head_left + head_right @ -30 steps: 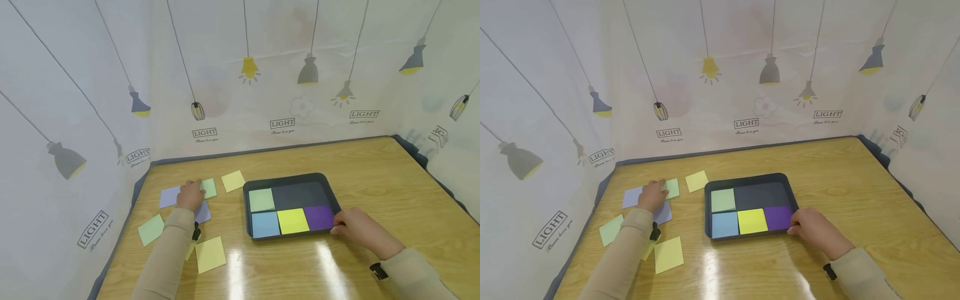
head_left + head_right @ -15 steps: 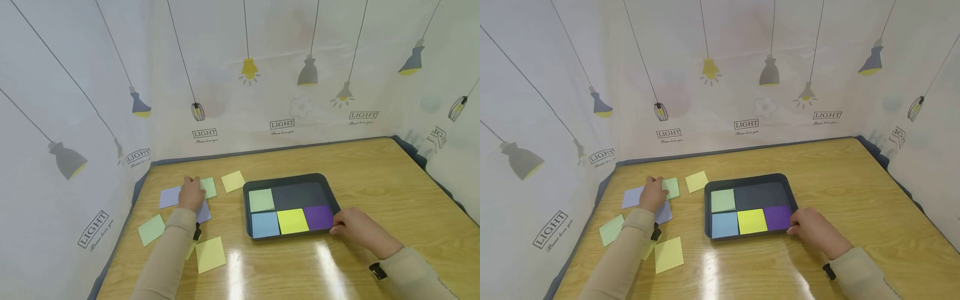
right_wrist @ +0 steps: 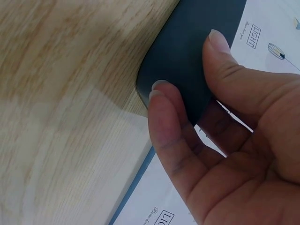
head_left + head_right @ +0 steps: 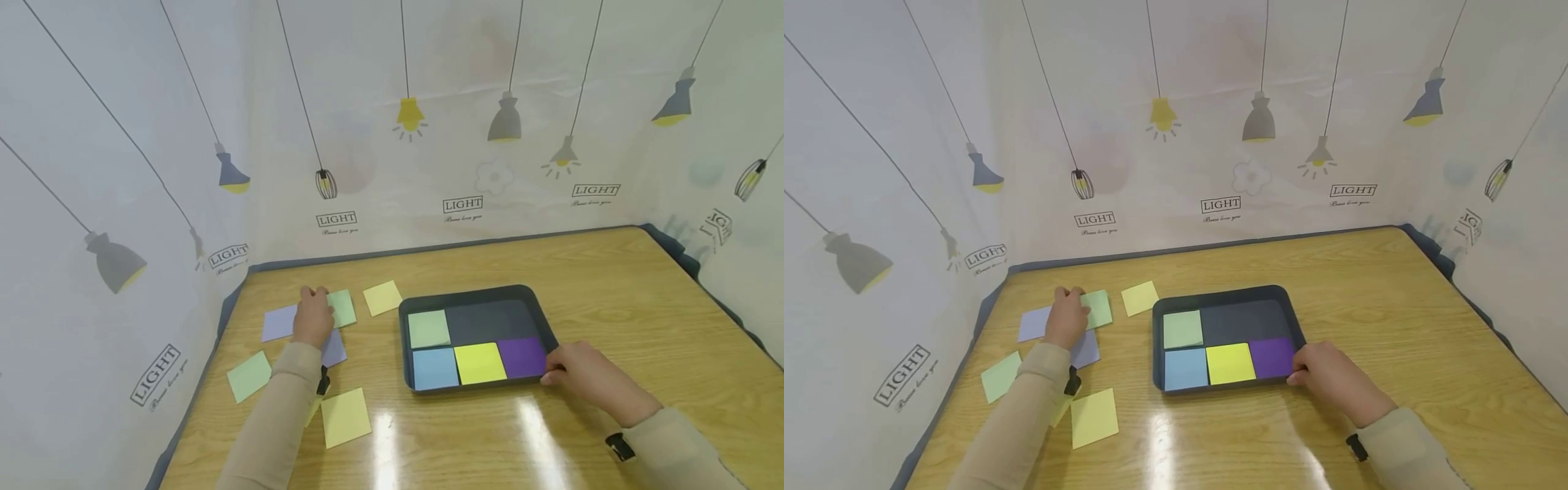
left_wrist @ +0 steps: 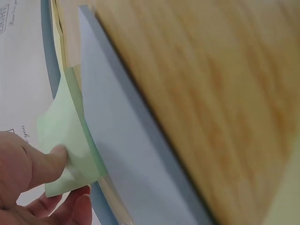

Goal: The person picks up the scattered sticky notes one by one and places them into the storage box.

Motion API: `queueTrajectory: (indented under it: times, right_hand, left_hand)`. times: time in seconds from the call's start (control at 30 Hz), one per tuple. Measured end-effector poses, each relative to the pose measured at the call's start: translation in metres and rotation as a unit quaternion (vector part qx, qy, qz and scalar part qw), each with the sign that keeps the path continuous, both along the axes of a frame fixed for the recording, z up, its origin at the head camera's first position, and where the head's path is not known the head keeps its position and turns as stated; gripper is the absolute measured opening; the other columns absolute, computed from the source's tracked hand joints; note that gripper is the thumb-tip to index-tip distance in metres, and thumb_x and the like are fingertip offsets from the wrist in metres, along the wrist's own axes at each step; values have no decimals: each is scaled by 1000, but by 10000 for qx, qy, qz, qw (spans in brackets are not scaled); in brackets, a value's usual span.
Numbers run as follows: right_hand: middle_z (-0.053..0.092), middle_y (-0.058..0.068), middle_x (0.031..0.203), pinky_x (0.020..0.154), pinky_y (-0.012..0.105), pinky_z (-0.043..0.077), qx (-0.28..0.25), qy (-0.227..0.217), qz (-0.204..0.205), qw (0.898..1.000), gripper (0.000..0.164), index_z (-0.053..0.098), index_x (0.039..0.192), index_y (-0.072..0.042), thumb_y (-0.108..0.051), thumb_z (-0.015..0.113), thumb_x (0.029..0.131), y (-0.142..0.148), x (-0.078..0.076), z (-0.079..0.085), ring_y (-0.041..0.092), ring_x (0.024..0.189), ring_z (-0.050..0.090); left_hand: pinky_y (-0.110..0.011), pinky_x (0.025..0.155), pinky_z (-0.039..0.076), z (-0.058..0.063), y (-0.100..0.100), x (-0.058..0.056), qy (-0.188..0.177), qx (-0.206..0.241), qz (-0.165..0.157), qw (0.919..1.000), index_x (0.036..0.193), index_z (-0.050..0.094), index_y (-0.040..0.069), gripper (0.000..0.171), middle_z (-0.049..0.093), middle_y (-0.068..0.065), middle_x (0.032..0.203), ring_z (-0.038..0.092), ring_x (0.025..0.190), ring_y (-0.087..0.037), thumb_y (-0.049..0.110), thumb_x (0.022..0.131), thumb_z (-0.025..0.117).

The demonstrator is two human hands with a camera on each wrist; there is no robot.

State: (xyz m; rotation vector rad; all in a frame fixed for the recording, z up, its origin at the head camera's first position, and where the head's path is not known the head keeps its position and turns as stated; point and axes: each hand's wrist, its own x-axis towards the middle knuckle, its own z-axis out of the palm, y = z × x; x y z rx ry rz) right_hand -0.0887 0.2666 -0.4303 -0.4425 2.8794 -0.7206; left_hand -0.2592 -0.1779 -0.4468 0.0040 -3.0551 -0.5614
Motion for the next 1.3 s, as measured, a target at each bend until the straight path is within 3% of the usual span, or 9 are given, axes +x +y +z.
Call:
queueTrajectory:
  times: [0.27,0.57,0.83,1.07,1.3]
  right_hand:
    - [53,-7,60,49,25,37,-21,58,-5,10000,20,59,61,-18,-18,69,78,-1,1,2,7,53,38]
    - [51,-7,59,48,25,36,-27,63,-20,10000,20,59,61,-18,-19,69,78,0,2,0,7,53,37]
    - [52,-8,60,49,25,38,-61,94,-12,9999,19,60,62,-19,-19,69,78,1,0,-2,7,54,38]
    - [51,-8,59,49,25,37,-67,181,71,9998,21,58,60,-19,-19,69,79,2,0,-2,7,53,37]
    - [52,-8,60,49,25,37,-60,189,109,9997,20,59,61,-18,-20,69,79,3,0,-3,6,53,37]
  left_hand:
    - [-43,76,51,5,-1,3,362,23,-72,9993,115,53,4,24,44,-19,115,48,97,-31,9,96,40]
    - [-45,81,49,10,4,1,382,173,-37,9991,109,55,5,21,46,-19,118,45,104,-33,14,97,40]
    - [-40,74,51,12,10,0,258,178,-189,9993,111,53,8,20,55,-13,107,53,90,-24,18,98,41]
    - [-38,76,51,21,20,2,459,364,-497,9970,107,55,11,16,54,-9,100,51,87,-21,17,96,45]
    - [-37,77,51,27,28,5,526,340,-611,9962,104,57,8,14,56,-10,98,53,87,-21,15,94,50]
